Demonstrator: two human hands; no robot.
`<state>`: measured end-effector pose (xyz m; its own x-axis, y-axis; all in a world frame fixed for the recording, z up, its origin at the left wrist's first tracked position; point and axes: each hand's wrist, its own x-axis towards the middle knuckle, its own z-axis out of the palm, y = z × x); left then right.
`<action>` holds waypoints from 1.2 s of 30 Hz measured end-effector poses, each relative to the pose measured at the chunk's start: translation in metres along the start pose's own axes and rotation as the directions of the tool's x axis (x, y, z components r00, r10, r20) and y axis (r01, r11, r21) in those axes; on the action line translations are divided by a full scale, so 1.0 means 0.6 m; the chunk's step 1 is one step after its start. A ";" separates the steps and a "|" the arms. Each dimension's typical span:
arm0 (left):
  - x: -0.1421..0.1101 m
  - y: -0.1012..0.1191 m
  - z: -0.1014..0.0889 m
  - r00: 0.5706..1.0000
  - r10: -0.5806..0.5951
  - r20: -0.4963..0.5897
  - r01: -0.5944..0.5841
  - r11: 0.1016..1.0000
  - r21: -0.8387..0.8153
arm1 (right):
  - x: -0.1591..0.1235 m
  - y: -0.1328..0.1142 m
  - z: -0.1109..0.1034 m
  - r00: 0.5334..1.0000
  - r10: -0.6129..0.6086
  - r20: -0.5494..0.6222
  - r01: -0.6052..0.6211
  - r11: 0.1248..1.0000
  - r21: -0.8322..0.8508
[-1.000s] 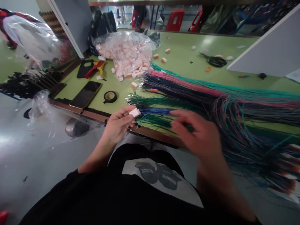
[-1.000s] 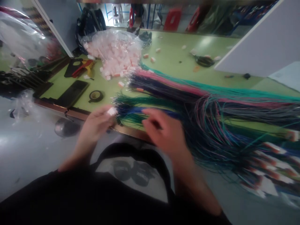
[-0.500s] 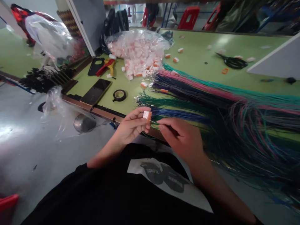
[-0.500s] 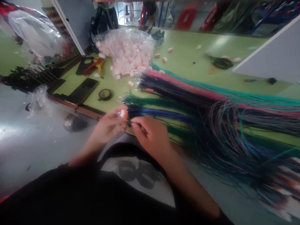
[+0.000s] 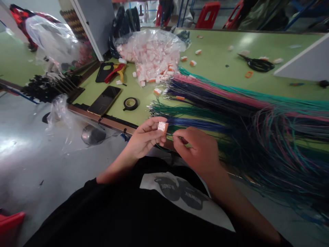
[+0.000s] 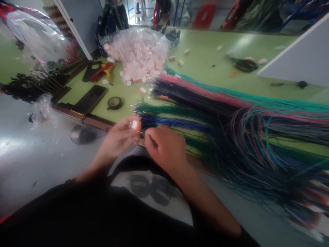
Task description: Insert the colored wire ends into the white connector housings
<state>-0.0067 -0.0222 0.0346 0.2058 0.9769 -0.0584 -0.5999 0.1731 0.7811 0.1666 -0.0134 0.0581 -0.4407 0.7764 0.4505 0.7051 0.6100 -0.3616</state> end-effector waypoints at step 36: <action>0.003 -0.016 -0.014 0.985 0.160 0.067 -0.170 0.962 0.213 | -0.011 0.002 0.017 0.997 0.022 0.069 -0.030 0.991 0.131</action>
<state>-0.0071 -0.0211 0.0218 0.1585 0.9814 0.1088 -0.4474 -0.0269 0.8939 0.1646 -0.0164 0.0465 -0.4625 0.7985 0.3855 0.6394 0.6015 -0.4789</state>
